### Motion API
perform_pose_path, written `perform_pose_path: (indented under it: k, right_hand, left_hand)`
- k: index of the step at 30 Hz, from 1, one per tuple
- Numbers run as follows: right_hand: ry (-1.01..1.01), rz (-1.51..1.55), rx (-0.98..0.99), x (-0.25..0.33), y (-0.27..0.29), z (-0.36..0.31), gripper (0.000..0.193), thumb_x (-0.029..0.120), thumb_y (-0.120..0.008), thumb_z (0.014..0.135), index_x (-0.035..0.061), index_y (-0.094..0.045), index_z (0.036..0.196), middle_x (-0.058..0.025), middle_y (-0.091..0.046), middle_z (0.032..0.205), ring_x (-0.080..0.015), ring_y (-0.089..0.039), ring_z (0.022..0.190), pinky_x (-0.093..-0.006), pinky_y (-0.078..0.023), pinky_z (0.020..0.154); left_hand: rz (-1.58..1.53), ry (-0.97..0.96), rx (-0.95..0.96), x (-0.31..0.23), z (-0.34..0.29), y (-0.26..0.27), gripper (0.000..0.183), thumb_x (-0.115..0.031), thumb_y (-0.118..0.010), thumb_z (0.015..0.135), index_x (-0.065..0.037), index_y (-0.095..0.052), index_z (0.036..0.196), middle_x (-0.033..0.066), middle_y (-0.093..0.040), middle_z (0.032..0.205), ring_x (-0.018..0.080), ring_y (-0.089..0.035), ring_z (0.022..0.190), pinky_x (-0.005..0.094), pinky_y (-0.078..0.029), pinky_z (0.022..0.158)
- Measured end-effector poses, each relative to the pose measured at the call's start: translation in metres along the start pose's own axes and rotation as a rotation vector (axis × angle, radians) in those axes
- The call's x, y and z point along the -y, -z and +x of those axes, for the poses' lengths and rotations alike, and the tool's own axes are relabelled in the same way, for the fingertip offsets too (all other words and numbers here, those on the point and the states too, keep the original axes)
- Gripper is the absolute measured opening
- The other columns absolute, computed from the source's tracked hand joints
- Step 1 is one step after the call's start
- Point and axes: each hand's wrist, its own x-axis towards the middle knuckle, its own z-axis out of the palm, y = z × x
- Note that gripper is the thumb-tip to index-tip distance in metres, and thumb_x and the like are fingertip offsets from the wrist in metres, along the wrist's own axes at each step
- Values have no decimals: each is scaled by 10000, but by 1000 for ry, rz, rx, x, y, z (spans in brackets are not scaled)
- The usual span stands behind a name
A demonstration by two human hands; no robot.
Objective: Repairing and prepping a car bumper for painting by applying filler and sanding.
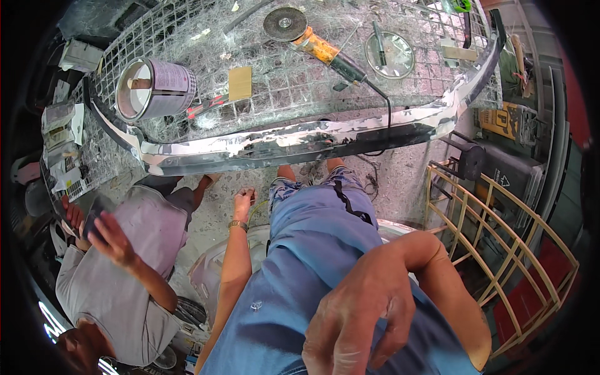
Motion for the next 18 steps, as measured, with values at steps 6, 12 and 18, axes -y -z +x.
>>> perform_pose_path:
  k: [6,12,18]
  right_hand:
    - [-88,-75,208,27,5,-14,293,60,-623,909,-64,-602,1174,-166,-616,1018,-295,-621,897,-381,-478,719]
    - [-62,-448,93,36,-34,-11,204,171,-602,938,-28,-625,976,-131,-599,887,-292,-607,756,-392,-461,634]
    - [-30,-724,292,55,-51,-12,260,235,-549,955,42,-594,788,-80,-537,773,-253,-563,691,-383,-428,577]
  left_hand:
    - [-102,-50,-30,7,-13,-46,166,-255,-631,933,-98,-633,880,-1,-669,764,83,-597,635,227,-453,559]
    - [-137,-39,-37,-1,-26,-88,167,-268,-618,936,-108,-635,889,-6,-667,776,77,-607,671,241,-471,599]
    - [-169,-66,-89,23,-40,-111,203,-261,-611,935,-65,-647,901,21,-677,801,99,-629,700,259,-498,633]
